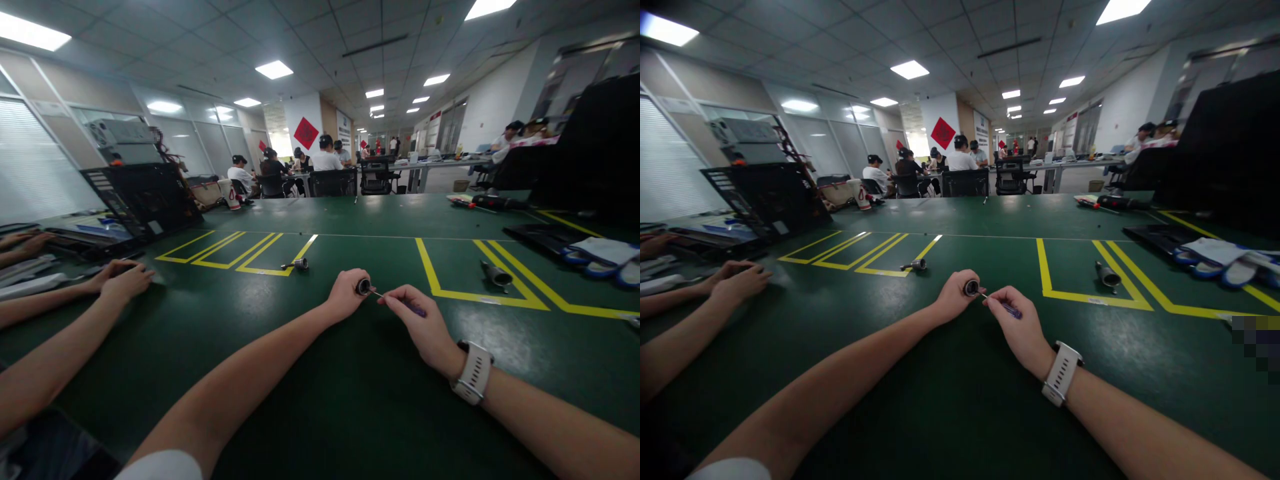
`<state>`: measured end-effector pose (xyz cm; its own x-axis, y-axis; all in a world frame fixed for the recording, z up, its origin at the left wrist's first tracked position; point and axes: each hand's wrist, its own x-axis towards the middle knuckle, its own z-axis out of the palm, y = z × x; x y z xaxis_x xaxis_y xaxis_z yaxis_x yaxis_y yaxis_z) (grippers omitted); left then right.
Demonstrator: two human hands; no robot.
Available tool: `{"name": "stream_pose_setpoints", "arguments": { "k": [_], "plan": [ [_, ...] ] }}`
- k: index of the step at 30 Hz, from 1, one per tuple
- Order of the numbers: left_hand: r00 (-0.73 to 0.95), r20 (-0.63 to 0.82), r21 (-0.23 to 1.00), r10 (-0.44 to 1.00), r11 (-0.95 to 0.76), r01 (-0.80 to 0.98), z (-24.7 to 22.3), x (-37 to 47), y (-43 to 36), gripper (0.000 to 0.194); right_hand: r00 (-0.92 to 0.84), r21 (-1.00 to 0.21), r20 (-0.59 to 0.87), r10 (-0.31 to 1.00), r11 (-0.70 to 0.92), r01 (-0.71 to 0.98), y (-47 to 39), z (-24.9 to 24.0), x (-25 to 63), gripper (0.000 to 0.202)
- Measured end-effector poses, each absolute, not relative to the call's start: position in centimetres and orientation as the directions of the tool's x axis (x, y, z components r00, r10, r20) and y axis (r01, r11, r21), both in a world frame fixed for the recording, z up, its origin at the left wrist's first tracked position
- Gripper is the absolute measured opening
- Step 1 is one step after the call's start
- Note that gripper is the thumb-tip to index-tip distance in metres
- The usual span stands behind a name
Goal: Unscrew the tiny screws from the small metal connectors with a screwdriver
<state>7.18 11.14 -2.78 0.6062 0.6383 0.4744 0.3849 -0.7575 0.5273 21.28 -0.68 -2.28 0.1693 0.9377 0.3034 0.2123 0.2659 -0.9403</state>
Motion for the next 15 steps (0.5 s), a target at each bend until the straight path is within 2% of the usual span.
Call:
{"name": "stream_pose_setpoints", "arguments": {
  "k": [4, 9, 12, 15],
  "plan": [
    [0.628, 0.479, 0.501, 0.614, -0.778, 0.379, -2.79, 7.11, 11.11, 0.016, 0.214, -0.977, 0.204, 0.955, 0.212, -0.012, -0.21, -2.58, 21.51, 0.016],
    [0.656, 0.434, 0.607, 0.618, -0.738, 0.294, -2.8, 7.17, 11.12, 0.017, 0.201, -0.949, 0.053, 0.978, 0.112, -0.296, 0.24, -2.23, 21.51, 0.012],
    [0.657, 0.411, 0.643, 0.632, -0.712, 0.282, -2.74, 7.29, 11.07, 0.018, 0.205, -0.933, 0.034, 0.978, 0.104, -0.343, 0.22, -2.08, 21.36, 0.013],
    [0.66, 0.413, 0.607, 0.627, -0.73, 0.314, -2.7, 7.32, 11.06, 0.015, 0.234, -0.957, 0.094, 0.968, 0.152, -0.247, 0.06, -2.22, 21.2, 0.014]
  ]
}}
